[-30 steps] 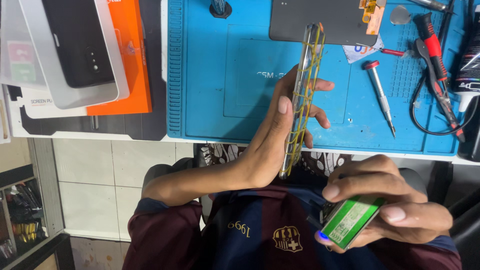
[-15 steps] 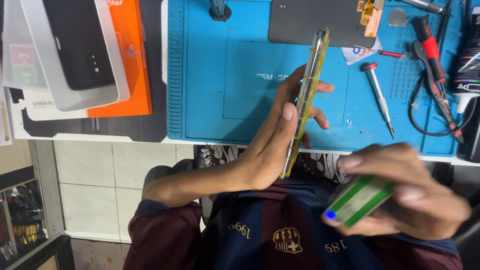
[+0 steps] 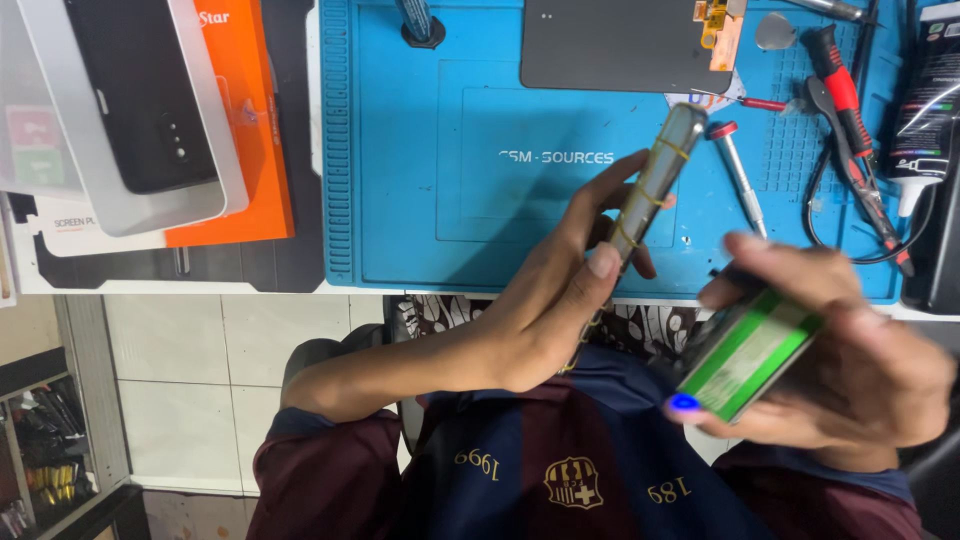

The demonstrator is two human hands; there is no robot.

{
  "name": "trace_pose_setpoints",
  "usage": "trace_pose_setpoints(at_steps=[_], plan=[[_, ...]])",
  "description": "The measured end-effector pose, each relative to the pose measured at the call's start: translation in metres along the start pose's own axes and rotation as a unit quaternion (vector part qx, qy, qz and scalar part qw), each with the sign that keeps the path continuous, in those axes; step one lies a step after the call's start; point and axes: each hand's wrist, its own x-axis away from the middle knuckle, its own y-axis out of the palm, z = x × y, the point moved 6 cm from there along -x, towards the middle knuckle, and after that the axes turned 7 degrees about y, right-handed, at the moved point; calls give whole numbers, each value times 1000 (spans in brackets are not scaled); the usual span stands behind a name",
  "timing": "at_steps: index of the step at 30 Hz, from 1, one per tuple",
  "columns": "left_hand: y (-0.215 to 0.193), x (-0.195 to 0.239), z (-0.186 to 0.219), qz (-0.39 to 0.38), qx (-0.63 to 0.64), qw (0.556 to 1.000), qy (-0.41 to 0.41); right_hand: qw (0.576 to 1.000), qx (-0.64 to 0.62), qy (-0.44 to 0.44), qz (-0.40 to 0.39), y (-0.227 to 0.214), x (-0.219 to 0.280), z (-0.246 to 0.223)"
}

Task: The person holds a smartphone with a cracked screen and uses a small green device to scan the phone's surface. They then pick up a SIM card tray from a white tray and insert it into the phone. The person continues to handle the phone and the green device throughout the clip.

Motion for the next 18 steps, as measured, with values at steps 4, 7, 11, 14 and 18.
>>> trace_pose_setpoints(at_steps=[4,7,11,14,18], plan=[[4,0,-2,-19,-39,999,-13,996,50,24,69,-21,21,27],[5,-1,-4,-39,-57,997,-40,985,77,104,116,-31,47,43],[9,-2,-10,-61,-31,992,-103,972,44,179,144,-42,64,53],[9,-6,1,-48,-28,998,-3,976,44,167,135,-44,55,48],[7,-3,-7,-47,-39,995,-77,979,76,144,122,-33,31,27]])
